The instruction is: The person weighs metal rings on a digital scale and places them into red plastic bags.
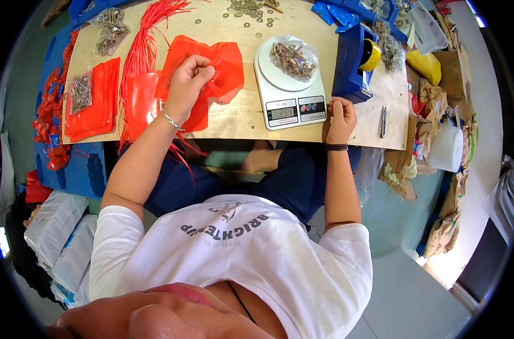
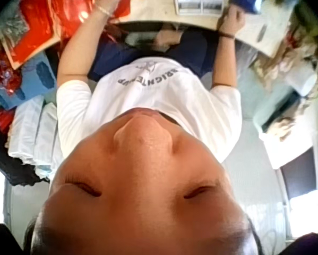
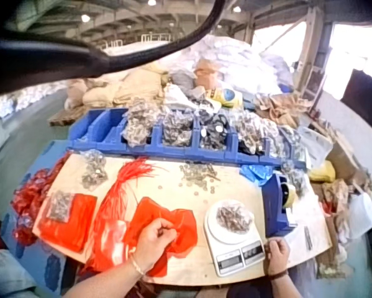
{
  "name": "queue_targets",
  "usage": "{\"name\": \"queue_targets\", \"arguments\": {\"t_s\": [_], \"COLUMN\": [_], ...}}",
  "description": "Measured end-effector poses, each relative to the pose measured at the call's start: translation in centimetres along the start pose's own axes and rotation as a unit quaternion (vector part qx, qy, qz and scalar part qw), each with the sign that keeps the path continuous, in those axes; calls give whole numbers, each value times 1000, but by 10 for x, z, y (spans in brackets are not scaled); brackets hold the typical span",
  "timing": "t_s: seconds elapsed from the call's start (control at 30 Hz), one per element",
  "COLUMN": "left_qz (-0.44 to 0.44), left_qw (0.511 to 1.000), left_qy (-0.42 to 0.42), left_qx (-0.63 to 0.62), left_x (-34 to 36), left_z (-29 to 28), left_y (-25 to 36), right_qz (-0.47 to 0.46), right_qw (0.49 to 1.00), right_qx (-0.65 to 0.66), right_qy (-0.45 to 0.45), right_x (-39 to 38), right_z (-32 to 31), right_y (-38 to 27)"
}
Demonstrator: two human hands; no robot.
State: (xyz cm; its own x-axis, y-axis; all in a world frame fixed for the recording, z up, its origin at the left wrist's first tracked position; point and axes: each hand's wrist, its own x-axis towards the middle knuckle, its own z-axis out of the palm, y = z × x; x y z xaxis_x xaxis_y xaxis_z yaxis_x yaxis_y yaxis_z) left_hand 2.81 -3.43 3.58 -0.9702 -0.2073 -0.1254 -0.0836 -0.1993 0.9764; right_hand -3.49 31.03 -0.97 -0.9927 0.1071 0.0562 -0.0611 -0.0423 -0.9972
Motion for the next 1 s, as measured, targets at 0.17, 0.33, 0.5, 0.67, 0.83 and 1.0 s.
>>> {"name": "queue_targets", "arguments": {"t_s": [0.17, 0.33, 0.5, 0.67, 0.83, 1.0], "left_qz": [40, 71, 111, 98, 71, 57], "left_qw": [999, 996, 987, 988, 986, 994], "left_qy": [-15, -24, -15, -16, -23, -32], "left_qx": [-1, 53, 115, 120, 147, 89], "left_x": [1, 0, -4, -9, -15, -18], "left_z": [2, 1, 2, 3, 6, 10], "left_y": [-3, 3, 9, 7, 12, 16], "right_qz": [-3, -85, -197, -273, -254, -21], "right_qw": [1000, 993, 914, 826, 807, 959], "right_qx": [-8, -68, -338, -466, -516, -209], "right_qy": [-23, -51, -105, -162, -131, -191], "right_x": [0, 8, 25, 37, 24, 9], "right_z": [0, 15, 61, 87, 91, 80], "right_y": [1, -11, -53, -43, -48, -50]}}
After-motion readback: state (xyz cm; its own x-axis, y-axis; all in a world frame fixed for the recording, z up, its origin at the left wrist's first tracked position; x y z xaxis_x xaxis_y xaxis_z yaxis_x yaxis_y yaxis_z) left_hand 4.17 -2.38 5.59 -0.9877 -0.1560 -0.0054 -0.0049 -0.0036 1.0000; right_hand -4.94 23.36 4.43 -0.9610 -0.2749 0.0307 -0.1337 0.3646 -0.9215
